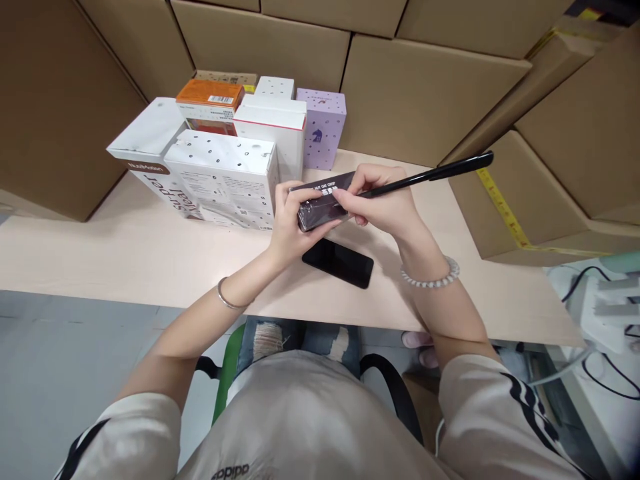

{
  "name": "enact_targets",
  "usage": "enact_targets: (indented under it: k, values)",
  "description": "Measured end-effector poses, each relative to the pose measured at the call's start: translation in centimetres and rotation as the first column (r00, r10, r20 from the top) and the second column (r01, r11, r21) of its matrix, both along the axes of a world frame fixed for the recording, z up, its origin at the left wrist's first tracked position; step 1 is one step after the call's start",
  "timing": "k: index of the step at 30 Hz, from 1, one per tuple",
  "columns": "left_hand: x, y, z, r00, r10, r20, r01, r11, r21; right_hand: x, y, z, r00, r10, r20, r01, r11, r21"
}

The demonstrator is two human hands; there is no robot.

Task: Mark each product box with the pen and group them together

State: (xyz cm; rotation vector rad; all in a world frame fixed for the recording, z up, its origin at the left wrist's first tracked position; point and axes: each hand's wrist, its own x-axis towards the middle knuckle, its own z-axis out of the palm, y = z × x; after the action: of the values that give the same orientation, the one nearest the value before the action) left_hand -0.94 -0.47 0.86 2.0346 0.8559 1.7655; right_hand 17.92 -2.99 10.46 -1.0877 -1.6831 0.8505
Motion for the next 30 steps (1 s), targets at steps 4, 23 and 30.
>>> enact_targets:
  k: [4,23,30]
  values:
    - [0.0,-0.3,0.0,1.000,-0.028,0.005,0.028,0.999,-0.045,0.1,-0.1,0.0,1.000,0.026,0.018,-0.025,0.999,-0.043]
    - [0.1,-0.3,-0.5,0.999,-0.025,-0.025,0.028,0.993,0.113,1.0,-0.3,0.8,0.998,0.042,-0.040,-0.046,0.994,-0.099]
    - [0.5,-0.1,-0.6,0.993,0.094,-0.067,-0.066,0.939,0.336,5.5,-0.5,-2.2,0.878,-0.283,0.386,0.410,0.860,-0.303]
